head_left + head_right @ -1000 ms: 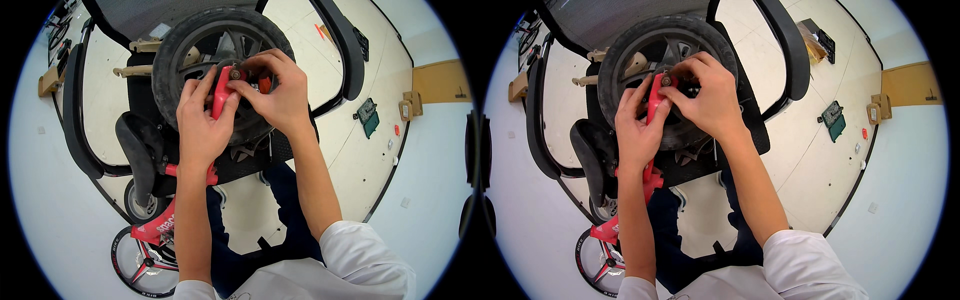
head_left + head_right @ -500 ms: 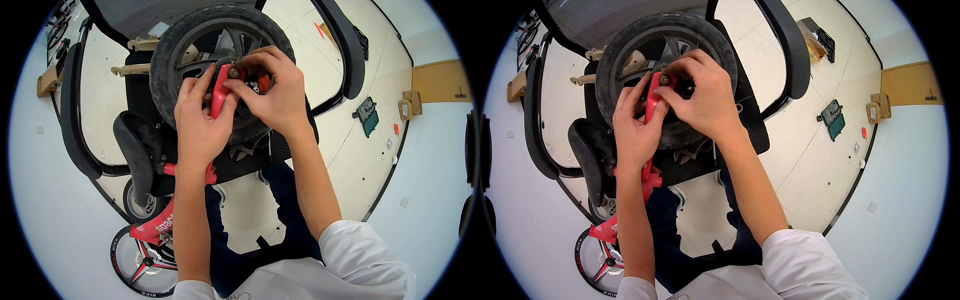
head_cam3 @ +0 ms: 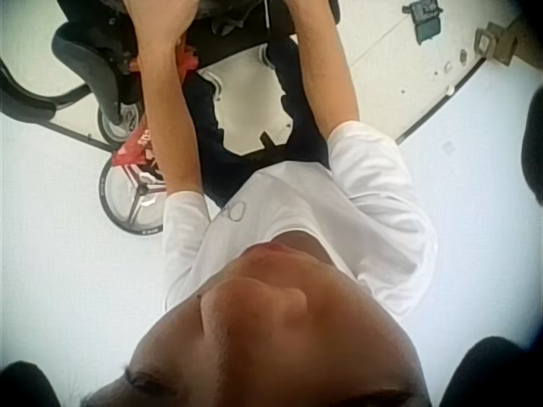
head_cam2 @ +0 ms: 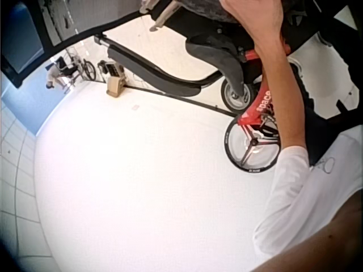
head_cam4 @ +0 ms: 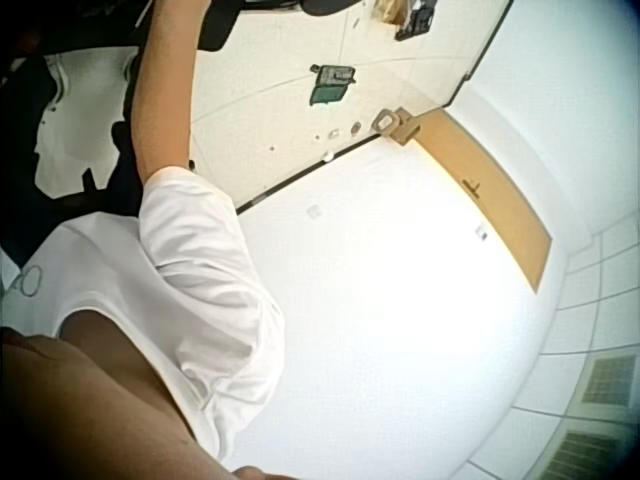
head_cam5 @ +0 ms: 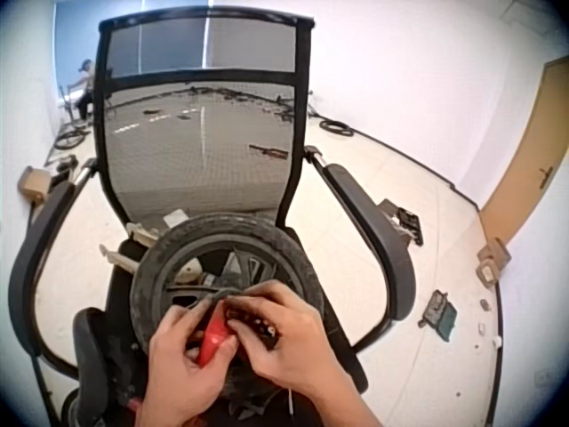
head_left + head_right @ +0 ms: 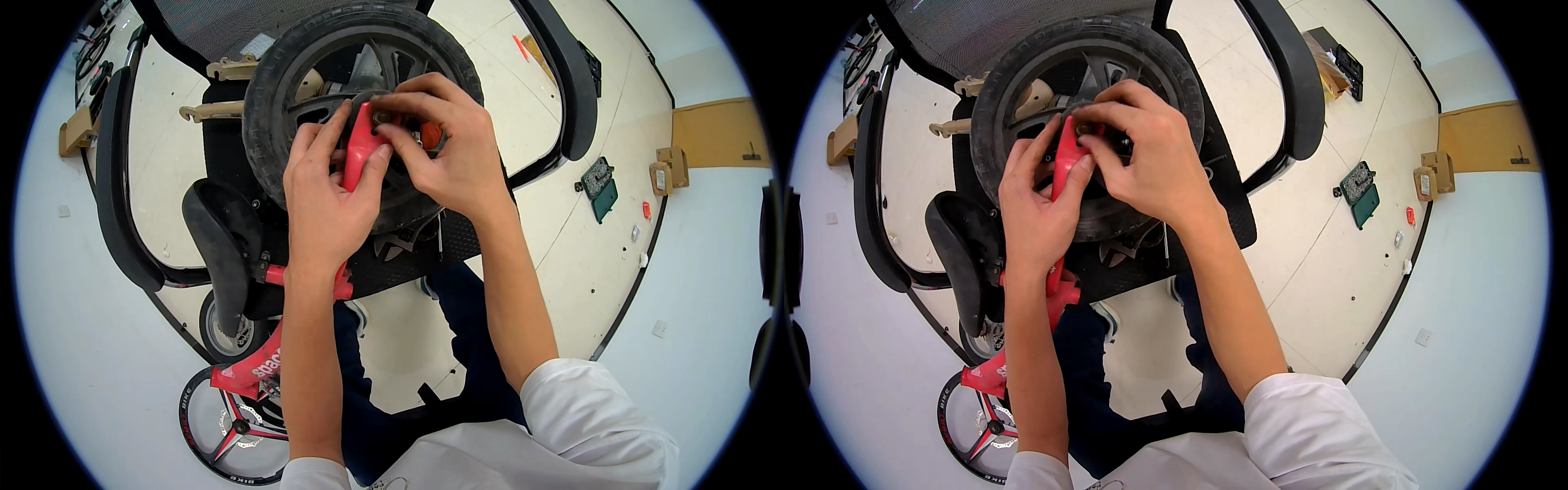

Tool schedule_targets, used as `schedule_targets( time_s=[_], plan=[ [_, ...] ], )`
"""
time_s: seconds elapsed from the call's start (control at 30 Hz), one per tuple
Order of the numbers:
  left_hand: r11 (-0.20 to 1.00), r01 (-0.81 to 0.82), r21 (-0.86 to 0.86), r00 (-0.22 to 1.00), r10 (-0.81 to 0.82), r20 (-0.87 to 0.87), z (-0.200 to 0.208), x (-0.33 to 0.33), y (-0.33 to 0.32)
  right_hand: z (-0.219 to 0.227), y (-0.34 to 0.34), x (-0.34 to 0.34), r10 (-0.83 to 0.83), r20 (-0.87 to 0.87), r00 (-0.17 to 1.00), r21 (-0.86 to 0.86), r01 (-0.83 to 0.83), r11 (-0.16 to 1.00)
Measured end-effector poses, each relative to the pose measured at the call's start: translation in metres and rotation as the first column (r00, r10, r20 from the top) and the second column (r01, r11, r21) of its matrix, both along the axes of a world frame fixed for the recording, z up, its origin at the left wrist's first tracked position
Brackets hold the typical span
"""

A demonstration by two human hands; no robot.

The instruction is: The person uses a red adjustable wrench to tighten a bolt on the front wheel hub of a pink balance bike. The person repositions the bike and continues tightening the same bolt from different angles.

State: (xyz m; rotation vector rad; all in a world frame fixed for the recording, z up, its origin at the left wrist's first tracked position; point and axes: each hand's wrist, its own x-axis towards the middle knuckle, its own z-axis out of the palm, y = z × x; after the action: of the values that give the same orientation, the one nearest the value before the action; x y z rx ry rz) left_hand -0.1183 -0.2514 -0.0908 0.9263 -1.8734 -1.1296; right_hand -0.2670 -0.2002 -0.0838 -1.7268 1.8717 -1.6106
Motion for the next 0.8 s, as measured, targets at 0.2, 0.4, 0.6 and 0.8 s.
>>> schedule_targets(
  time_s=[0.2, 0.4, 0.6, 0.8],
  plan=[
    [1.0, -0.005, 0.011, 1.0, 0.005, 0.019, 0.0029, -0.0007, 0.0013, -0.0004, 0.0014, 0.0016, -0.103, 0.013, 0.995, 0.059, 0.102, 0.993],
    [1.0, -0.001, 0.008, 1.0, 0.001, -0.003, 0.0022, -0.0007, 0.001, 0.0012, 0.0027, 0.0002, -0.005, -0.008, 1.0, 0.008, 0.005, 1.0],
    [1.0, 0.002, 0.01, 1.0, -0.002, -0.011, 0.0008, -0.0003, 0.0008, 0.0004, 0.0016, -0.0012, 0.032, -0.019, 0.999, 0.0, -0.032, 0.999],
    [1.0, 0.006, -0.004, 1.0, -0.006, -0.001, 0.0019, -0.0007, 0.0008, 0.0007, 0.0022, 0.0012, -0.027, -0.024, 0.999, 0.061, 0.028, 0.998]
  ],
)
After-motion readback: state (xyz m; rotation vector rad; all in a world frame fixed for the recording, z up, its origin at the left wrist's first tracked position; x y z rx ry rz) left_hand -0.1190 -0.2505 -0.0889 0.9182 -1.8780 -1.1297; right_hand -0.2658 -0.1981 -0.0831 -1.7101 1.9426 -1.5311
